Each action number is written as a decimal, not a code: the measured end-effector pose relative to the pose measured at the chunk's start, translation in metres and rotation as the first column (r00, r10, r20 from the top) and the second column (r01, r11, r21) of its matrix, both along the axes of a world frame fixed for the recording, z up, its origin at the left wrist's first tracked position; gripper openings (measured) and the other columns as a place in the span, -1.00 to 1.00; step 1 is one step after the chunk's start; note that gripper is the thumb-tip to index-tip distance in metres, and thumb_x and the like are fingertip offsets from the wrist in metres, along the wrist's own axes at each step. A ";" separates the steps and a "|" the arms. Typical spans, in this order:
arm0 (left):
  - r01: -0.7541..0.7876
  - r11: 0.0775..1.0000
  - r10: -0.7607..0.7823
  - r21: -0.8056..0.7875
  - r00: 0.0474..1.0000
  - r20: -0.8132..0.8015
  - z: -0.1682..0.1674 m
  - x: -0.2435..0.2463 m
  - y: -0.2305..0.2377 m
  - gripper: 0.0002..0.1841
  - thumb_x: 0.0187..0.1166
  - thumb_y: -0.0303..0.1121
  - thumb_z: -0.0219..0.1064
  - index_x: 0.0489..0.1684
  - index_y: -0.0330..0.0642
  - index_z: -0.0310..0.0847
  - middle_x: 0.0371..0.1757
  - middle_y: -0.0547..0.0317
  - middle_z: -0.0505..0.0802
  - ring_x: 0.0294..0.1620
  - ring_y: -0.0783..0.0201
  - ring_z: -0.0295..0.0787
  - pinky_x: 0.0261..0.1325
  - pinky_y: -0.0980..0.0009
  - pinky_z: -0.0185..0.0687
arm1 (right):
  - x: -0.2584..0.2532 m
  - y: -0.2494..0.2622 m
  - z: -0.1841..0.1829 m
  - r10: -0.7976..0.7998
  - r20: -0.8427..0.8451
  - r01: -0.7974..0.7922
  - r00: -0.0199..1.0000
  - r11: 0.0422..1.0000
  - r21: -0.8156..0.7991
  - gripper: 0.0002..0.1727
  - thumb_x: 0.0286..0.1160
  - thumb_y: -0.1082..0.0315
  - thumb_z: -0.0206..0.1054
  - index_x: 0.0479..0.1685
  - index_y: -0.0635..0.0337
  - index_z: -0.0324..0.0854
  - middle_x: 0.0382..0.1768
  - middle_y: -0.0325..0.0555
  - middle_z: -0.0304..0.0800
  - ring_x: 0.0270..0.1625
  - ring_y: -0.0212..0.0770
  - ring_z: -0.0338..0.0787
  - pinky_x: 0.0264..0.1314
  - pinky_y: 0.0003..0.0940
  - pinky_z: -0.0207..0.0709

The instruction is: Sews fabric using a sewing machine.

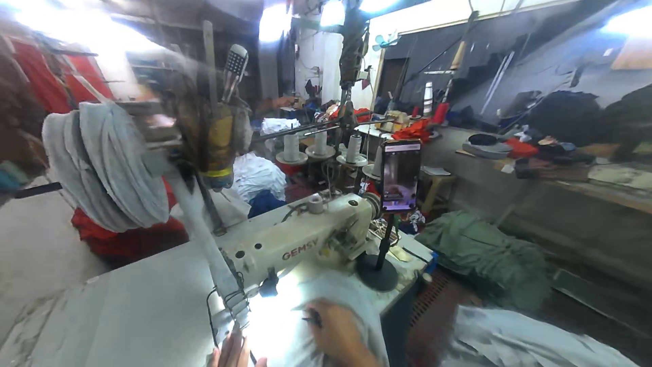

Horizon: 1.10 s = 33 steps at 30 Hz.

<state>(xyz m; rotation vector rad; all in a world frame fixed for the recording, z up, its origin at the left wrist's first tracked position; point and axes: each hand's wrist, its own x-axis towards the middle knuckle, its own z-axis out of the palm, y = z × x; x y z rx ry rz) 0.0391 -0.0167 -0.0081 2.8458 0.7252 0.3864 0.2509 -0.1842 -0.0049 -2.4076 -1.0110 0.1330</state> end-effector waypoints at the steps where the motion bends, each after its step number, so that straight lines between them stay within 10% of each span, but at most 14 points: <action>1: -0.007 1.000 0.007 -0.001 1.000 0.008 -0.002 0.004 -0.001 -0.24 0.77 0.23 -0.05 0.63 -0.26 0.48 0.74 -0.05 0.49 0.82 -0.01 0.25 0.87 -0.09 -0.08 | 0.002 0.000 0.001 -0.010 -0.009 0.010 1.000 1.000 -0.012 -0.64 0.52 0.02 0.32 0.22 -0.21 0.79 0.08 -0.26 0.91 0.02 -0.14 0.91 0.02 0.07 0.79; 5: 0.026 0.997 -0.018 -0.079 0.995 0.099 -0.005 0.006 0.005 -0.41 0.82 -0.05 0.00 0.55 -0.36 0.55 0.65 -0.13 0.59 0.75 -0.08 0.38 0.84 -0.07 0.05 | 0.000 0.001 0.012 -0.025 -0.021 0.023 0.999 0.997 -0.076 -0.60 0.50 0.06 0.33 0.30 -0.17 0.76 0.12 -0.19 0.90 0.05 -0.05 0.91 0.02 0.14 0.76; 11: -0.036 0.993 0.031 0.115 0.999 0.042 -0.007 -0.006 -0.003 -0.37 0.84 0.09 -0.19 0.68 -0.03 0.48 0.78 0.33 0.45 0.84 0.27 0.20 0.88 -0.13 -0.12 | -0.021 0.018 0.050 0.024 -0.086 -0.047 0.996 0.959 -0.278 -0.52 0.53 0.15 0.34 0.44 0.02 0.66 0.28 0.08 0.79 0.16 0.15 0.86 0.15 0.23 0.72; 17: 0.024 1.000 -0.025 0.016 0.999 0.033 0.000 -0.007 0.009 -0.48 0.74 -0.26 -0.04 0.67 -0.06 0.49 0.78 0.33 0.45 0.86 0.25 0.16 0.91 -0.11 -0.20 | -0.090 0.056 0.048 0.328 -0.134 -0.339 0.935 0.938 -0.070 -0.61 0.46 0.19 0.34 0.27 -0.13 0.79 -0.02 -0.08 0.86 -0.05 -0.02 0.88 -0.07 0.12 0.74; 22: 0.101 0.995 -0.099 -0.022 0.992 0.079 0.007 -0.010 0.020 -0.40 0.50 -0.44 0.24 0.65 -0.21 0.49 0.74 0.12 0.51 0.83 0.06 0.25 0.85 -0.24 -0.11 | -0.103 0.076 0.042 0.295 -0.081 -0.305 0.952 0.940 -0.153 -0.47 0.50 0.17 0.33 0.53 -0.25 0.62 -0.06 0.10 0.88 -0.11 0.18 0.90 -0.20 0.23 0.71; 25: 0.141 0.988 -0.137 -0.061 0.988 0.068 0.009 -0.001 0.033 -0.45 0.53 -0.47 0.22 0.59 -0.33 0.51 0.69 -0.18 0.53 0.77 -0.15 0.32 0.81 -0.31 -0.11 | -0.096 0.084 0.028 0.311 0.070 -0.306 0.948 0.949 -0.075 -0.55 0.54 0.16 0.32 0.42 -0.05 0.68 -0.27 0.01 0.88 -0.28 0.10 0.89 -0.37 0.13 0.70; 33: 0.121 0.993 -0.120 -0.019 0.992 0.022 0.008 0.009 0.045 -0.47 0.51 -0.43 0.25 0.53 -0.35 0.55 0.65 -0.19 0.57 0.76 -0.12 0.34 0.81 -0.24 -0.07 | -0.083 0.088 0.039 0.352 0.003 -0.348 0.936 0.926 -0.148 -0.64 0.60 0.17 0.24 0.26 0.07 0.69 -0.20 0.08 0.86 -0.15 0.16 0.89 -0.24 0.22 0.68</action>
